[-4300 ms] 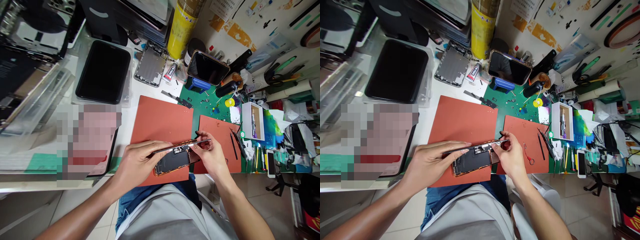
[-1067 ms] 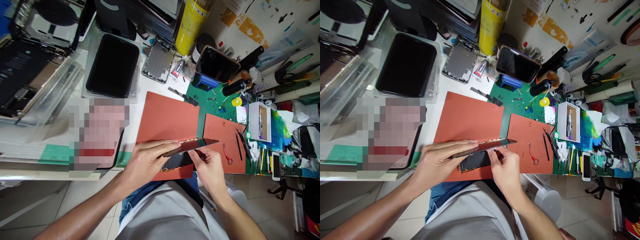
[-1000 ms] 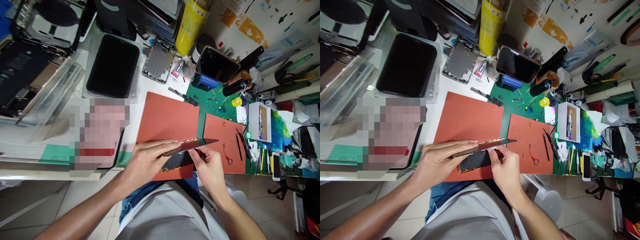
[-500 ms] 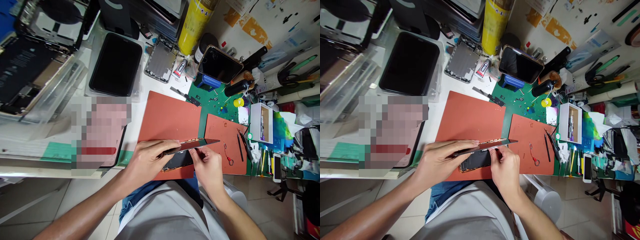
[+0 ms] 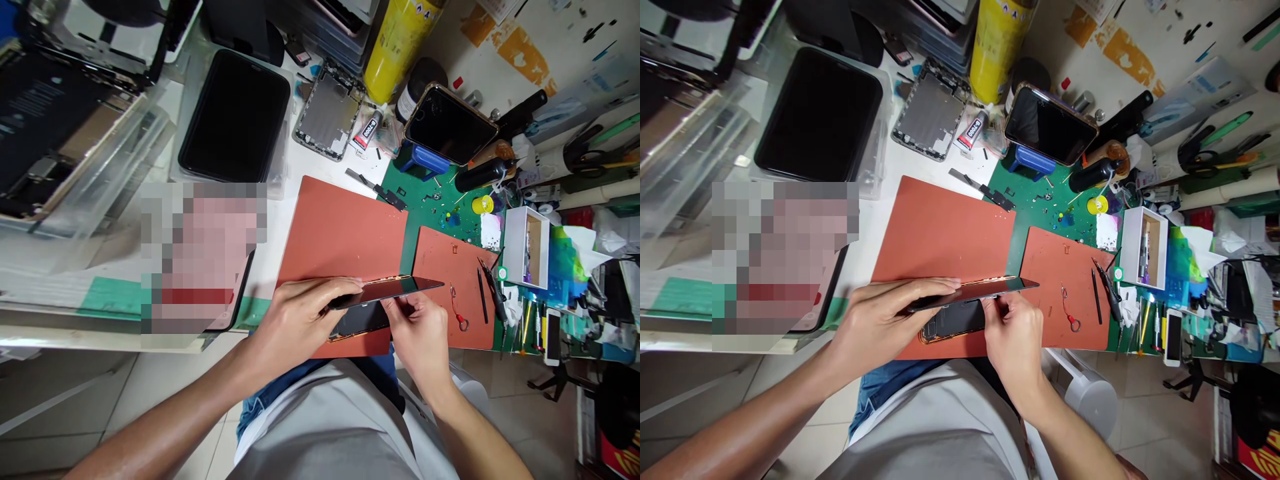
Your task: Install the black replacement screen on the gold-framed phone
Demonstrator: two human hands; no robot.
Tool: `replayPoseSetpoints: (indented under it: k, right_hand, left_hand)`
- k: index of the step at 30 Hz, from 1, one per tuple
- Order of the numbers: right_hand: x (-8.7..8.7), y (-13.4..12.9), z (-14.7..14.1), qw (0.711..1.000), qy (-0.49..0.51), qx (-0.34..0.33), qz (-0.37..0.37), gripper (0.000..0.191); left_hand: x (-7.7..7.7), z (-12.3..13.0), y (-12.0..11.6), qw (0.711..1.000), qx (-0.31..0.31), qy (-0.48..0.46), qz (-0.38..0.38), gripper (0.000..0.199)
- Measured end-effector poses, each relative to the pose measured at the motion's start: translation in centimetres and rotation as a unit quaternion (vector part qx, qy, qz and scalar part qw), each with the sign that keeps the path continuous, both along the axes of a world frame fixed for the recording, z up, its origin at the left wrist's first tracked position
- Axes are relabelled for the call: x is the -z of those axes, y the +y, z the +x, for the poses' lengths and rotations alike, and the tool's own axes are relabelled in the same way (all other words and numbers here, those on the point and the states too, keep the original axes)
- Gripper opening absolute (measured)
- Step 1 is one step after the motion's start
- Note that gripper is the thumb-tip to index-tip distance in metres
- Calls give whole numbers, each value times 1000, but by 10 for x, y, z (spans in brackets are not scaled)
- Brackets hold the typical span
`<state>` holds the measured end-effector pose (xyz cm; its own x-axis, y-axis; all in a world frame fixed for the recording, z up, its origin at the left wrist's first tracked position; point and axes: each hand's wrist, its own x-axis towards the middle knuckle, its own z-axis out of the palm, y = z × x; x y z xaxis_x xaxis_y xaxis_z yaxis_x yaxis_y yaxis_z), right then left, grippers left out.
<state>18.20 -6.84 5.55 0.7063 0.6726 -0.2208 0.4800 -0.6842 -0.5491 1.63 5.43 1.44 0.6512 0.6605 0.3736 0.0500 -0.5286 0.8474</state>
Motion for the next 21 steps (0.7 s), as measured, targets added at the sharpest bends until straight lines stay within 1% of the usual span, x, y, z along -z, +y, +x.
replayPoseSetpoints:
  k: [3, 12, 21]
  right_hand:
    - [0, 0, 1, 1000, -2, 9, -7, 42]
    - [-2, 3, 3, 1000, 4, 20, -20, 45]
    - [-4, 3, 5, 1000, -6, 1, -24, 47]
  left_hand:
    - [0, -1, 0, 1000, 1, -3, 1, 25]
    - [-1, 0, 0, 1000, 2, 2, -4, 23]
    - [-1, -1, 1, 1000, -3, 7, -24, 24]
